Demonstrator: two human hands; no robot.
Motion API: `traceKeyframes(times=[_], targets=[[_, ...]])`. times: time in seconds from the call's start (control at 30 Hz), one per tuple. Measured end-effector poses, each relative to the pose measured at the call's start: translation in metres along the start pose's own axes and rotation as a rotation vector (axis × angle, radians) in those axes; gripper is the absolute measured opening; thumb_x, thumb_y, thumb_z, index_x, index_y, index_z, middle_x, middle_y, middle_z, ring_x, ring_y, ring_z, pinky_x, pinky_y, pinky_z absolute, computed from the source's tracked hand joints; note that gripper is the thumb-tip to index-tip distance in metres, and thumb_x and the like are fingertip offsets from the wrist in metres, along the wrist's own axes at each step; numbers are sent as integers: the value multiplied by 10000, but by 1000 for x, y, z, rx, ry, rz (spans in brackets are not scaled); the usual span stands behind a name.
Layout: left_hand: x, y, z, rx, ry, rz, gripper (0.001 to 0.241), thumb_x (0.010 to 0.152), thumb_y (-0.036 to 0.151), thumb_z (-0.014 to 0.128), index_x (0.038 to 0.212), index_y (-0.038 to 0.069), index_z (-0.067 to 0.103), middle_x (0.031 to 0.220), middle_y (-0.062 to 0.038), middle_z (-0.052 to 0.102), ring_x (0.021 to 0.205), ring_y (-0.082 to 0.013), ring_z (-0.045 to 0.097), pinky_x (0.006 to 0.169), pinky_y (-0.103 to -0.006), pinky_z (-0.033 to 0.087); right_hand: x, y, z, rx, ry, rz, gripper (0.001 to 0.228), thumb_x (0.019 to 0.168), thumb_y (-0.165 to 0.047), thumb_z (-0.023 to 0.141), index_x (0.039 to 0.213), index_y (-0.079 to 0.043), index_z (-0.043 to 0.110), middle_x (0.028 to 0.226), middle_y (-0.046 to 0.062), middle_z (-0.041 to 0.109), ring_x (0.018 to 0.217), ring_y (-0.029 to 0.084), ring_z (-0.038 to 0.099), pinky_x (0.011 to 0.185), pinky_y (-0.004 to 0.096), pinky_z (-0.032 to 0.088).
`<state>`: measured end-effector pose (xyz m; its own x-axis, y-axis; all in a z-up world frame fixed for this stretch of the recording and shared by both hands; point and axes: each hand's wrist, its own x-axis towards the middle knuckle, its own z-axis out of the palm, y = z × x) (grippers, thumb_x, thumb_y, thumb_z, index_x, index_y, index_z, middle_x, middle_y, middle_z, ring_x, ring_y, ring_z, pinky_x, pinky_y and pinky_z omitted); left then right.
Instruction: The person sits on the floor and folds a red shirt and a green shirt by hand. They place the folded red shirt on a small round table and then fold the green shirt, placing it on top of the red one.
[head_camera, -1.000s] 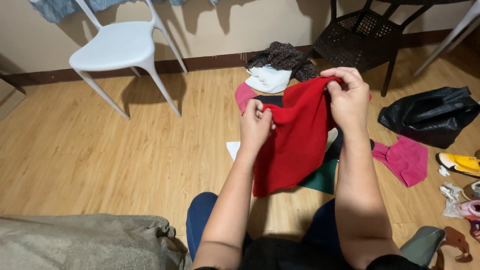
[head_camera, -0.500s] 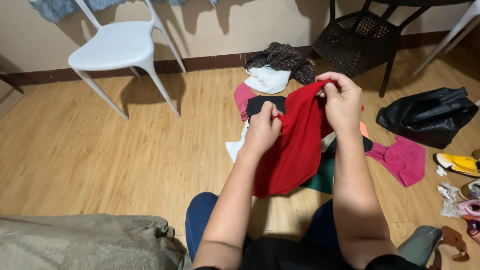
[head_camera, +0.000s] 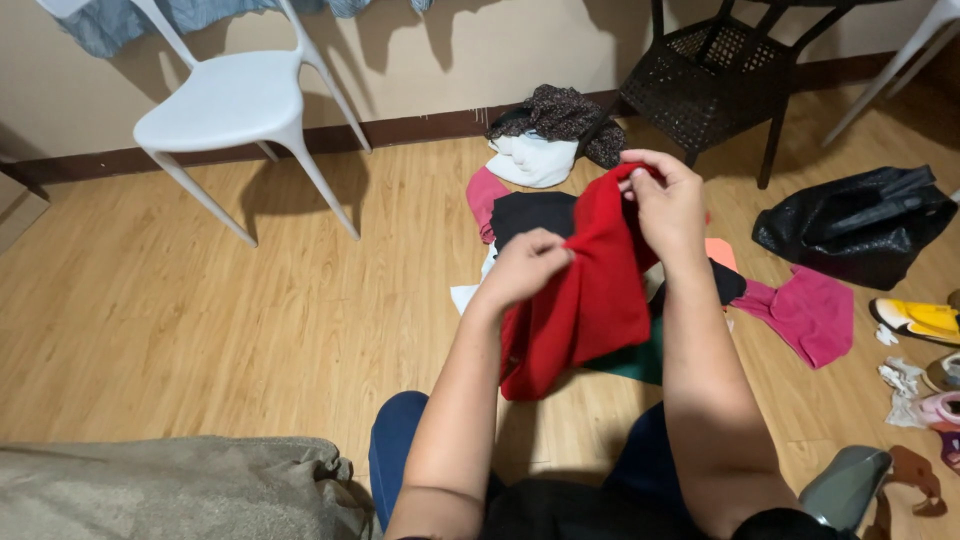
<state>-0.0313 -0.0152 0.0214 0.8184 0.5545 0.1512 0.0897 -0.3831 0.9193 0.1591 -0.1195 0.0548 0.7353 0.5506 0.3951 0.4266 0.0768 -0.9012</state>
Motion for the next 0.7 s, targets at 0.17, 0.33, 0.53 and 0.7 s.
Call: traceKeyframes(times=[0.17,0.33,0.53,0.7], targets=[[16,-10,-2,-468,59,-262,139,929,258,642,826,170,672,575,9,451,483,-79,478,354,-170,297,-8,34,11,79,-116,-68,341,976,86,540,1233,-61,708,1151,160,706,919,210,721,807,313,604],[27,-41,11,-461,135,-328,118,950,255,638,917,166,709,644,-25,499,463,-121,568,297,-197,355,-50,72,31,92,-217,152,287,947,26,582,1157,-73,750,1013,138,754,790,144,722,691,262,603],[10,-18,-7,-484,210,-307,164,1005,259,563,1040,148,679,657,-27,417,476,-118,530,312,-181,367,-95,112,31,381,-259,554,314,965,-83,626,1271,-26,665,949,94,724,660,88,688,542,151,562],[3,4,-17,-487,229,-329,209,1023,310,545,1135,172,654,655,-26,408,479,-116,521,326,-172,360,-104,178,26,135,-144,603,419,994,-338,694,1341,-105,651,1215,114,683,895,171,695,602,196,563]])
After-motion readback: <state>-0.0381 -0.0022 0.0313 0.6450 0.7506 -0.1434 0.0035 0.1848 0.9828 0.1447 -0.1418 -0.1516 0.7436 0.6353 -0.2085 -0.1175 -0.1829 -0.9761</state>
